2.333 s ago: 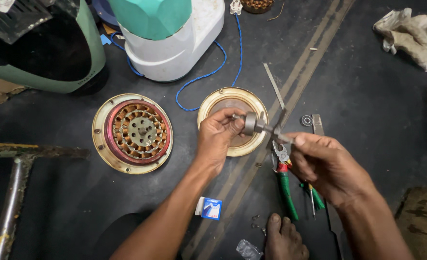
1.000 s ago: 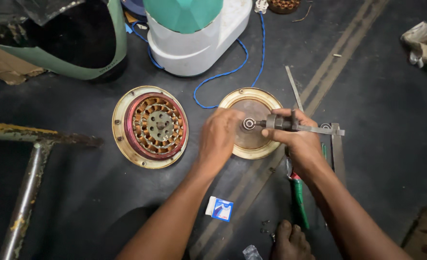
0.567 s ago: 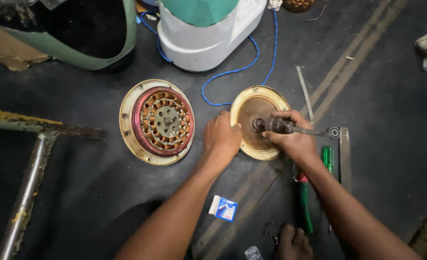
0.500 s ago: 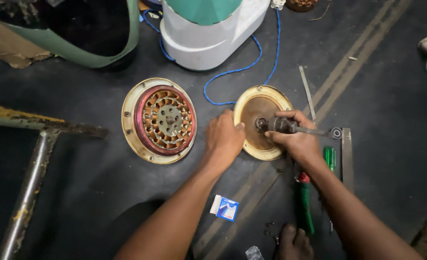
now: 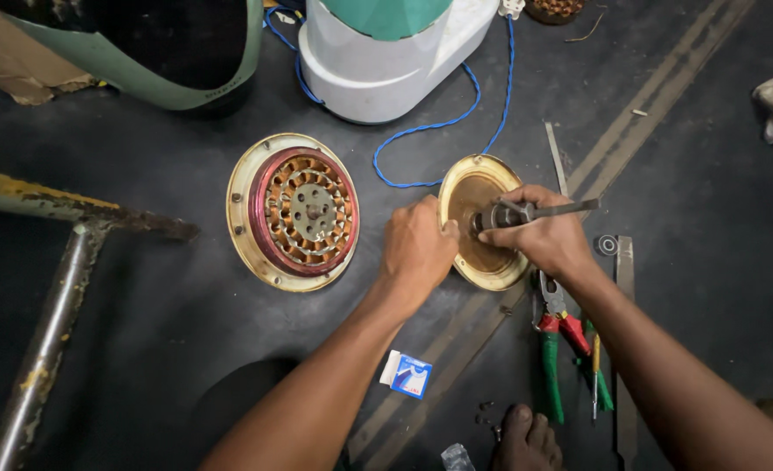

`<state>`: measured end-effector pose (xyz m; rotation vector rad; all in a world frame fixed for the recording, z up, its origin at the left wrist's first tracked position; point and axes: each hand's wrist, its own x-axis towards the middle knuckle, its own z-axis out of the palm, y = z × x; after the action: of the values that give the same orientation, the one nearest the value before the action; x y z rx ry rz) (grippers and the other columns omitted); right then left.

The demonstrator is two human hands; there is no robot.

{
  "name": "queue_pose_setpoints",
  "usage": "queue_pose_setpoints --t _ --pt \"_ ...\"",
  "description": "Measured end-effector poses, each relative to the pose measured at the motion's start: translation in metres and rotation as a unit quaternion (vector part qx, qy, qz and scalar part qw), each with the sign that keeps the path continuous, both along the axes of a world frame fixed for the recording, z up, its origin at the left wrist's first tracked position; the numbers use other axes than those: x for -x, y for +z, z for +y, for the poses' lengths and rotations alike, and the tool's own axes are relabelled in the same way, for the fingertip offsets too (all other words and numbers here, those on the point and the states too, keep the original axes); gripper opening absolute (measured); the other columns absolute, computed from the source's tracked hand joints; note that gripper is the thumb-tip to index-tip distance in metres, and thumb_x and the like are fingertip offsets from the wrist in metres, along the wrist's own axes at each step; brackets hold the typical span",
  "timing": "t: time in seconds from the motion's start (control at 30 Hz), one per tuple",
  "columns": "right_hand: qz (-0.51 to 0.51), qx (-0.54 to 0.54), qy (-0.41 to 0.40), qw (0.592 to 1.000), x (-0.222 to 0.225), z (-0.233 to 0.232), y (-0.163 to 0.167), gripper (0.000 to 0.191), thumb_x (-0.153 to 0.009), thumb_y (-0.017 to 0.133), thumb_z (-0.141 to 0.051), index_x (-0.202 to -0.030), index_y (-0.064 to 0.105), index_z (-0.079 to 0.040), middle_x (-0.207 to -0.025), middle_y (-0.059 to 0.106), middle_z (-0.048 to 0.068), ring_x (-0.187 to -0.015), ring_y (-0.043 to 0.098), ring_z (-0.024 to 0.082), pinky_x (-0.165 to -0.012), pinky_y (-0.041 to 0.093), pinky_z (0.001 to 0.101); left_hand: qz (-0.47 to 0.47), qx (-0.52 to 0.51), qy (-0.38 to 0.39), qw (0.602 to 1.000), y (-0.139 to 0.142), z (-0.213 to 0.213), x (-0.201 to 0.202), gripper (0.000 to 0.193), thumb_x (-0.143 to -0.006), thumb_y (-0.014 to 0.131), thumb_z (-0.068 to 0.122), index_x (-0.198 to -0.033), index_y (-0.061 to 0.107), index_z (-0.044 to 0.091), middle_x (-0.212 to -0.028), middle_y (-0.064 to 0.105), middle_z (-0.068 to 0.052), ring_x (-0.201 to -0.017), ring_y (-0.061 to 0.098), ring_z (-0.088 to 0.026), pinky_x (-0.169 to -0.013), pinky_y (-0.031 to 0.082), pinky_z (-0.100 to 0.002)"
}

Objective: The person sits on the workshop floor assembling an electric motor. They fit a bearing onto the motor shaft, seat the rotor pulley assembly into the round base plate, and tighten it using a spanner, repositioning the parts and using a screwdriver and pliers as needed.

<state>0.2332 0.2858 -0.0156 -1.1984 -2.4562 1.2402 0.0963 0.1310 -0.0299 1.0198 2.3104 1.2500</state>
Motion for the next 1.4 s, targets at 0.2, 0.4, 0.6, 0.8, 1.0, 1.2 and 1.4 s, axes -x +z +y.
queue_pose_setpoints --t 0.2,0.4,0.6,0.8,1.0,1.2,1.4 --pt "-0.014 -0.123 0.08 0.989 0.009 -0.007 0.009 0.069 -0.057 0.1 -0.03 -0.114 0.075 -0.001 -0.101 0.074 0.012 -0.091 0.072 0.019 -0.083 0.056 0.0357 -0.005 -0.002 -0.006 1.0 -0.01 -0.003 0.005 0.021 -0.083 0.073 0.017 -0.092 0.07 -0.002 -0.09 0.072 -0.027 -0.088 0.07 -0.046 -0.082 0.054 -0.054" --pt "-0.042 -0.078 0.091 0.992 0.019 -0.014 0.033 0.076 -0.055 0.092 -0.012 -0.128 0.07 -0.009 -0.098 0.075 0.014 -0.088 0.073 0.026 -0.08 0.056 0.038 -0.026 0.125 0.003 0.992 -0.003 -0.006 0.014 0.027 -0.086 0.072 0.02 -0.098 0.071 -0.004 -0.094 0.07 -0.031 -0.093 0.068 -0.049 -0.087 0.053 -0.056" --pt "0.001 -0.126 0.088 0.988 0.013 -0.021 0.045 0.049 -0.07 0.083 -0.003 -0.119 0.074 -0.006 -0.104 0.076 0.013 -0.09 0.076 0.022 -0.081 0.058 0.0342 0.146 -0.019 0.064 0.987 0.022 -0.013 0.008 0.041 -0.073 0.074 0.009 -0.111 0.069 -0.006 -0.116 0.067 -0.026 -0.11 0.063 -0.041 -0.094 0.049 -0.049" --pt "0.049 -0.136 0.043 0.989 -0.018 -0.018 0.034 0.051 -0.075 0.076 -0.002 -0.126 0.07 -0.006 -0.118 0.074 0.014 -0.096 0.075 0.026 -0.083 0.059 0.0356 0.141 -0.234 -0.16 0.949 0.028 0.002 -0.01 0.042 -0.079 0.079 0.017 -0.118 0.071 0.004 -0.117 0.068 -0.013 -0.114 0.063 -0.035 -0.101 0.047 -0.047" --pt "-0.303 -0.14 -0.071 0.94 -0.104 -0.053 0.025 0.088 -0.066 0.092 -0.045 -0.141 0.058 -0.017 -0.13 0.061 0.018 -0.114 0.064 0.037 -0.092 0.055 0.0473 0.088 -0.187 -0.163 0.965 0.023 0.011 -0.011 0.026 -0.085 0.079 0.015 -0.108 0.074 0.003 -0.109 0.071 -0.012 -0.101 0.066 -0.035 -0.09 0.051 -0.046" --pt "-0.381 -0.238 -0.03 0.893 -0.137 -0.096 0.003 0.094 -0.067 0.084 -0.053 -0.148 0.051 -0.019 -0.143 0.055 0.011 -0.118 0.047 0.043 -0.083 0.047 0.0643 0.098 -0.225 -0.127 0.961 0.022 0.01 -0.013 0.029 -0.085 0.078 0.014 -0.111 0.073 0.002 -0.109 0.071 -0.014 -0.106 0.066 -0.036 -0.093 0.051 -0.045" --pt "-0.359 -0.245 -0.05 0.899 -0.135 -0.096 0.007 0.059 -0.07 0.082 -0.045 -0.121 0.073 -0.018 -0.112 0.073 0.005 -0.117 0.054 0.03 -0.102 0.045 0.0546 0.082 -0.206 -0.119 0.968 0.022 0.012 -0.015 0.033 -0.087 0.077 0.018 -0.114 0.07 0.0 -0.111 0.071 -0.016 -0.105 0.067 -0.037 -0.09 0.051 -0.045"
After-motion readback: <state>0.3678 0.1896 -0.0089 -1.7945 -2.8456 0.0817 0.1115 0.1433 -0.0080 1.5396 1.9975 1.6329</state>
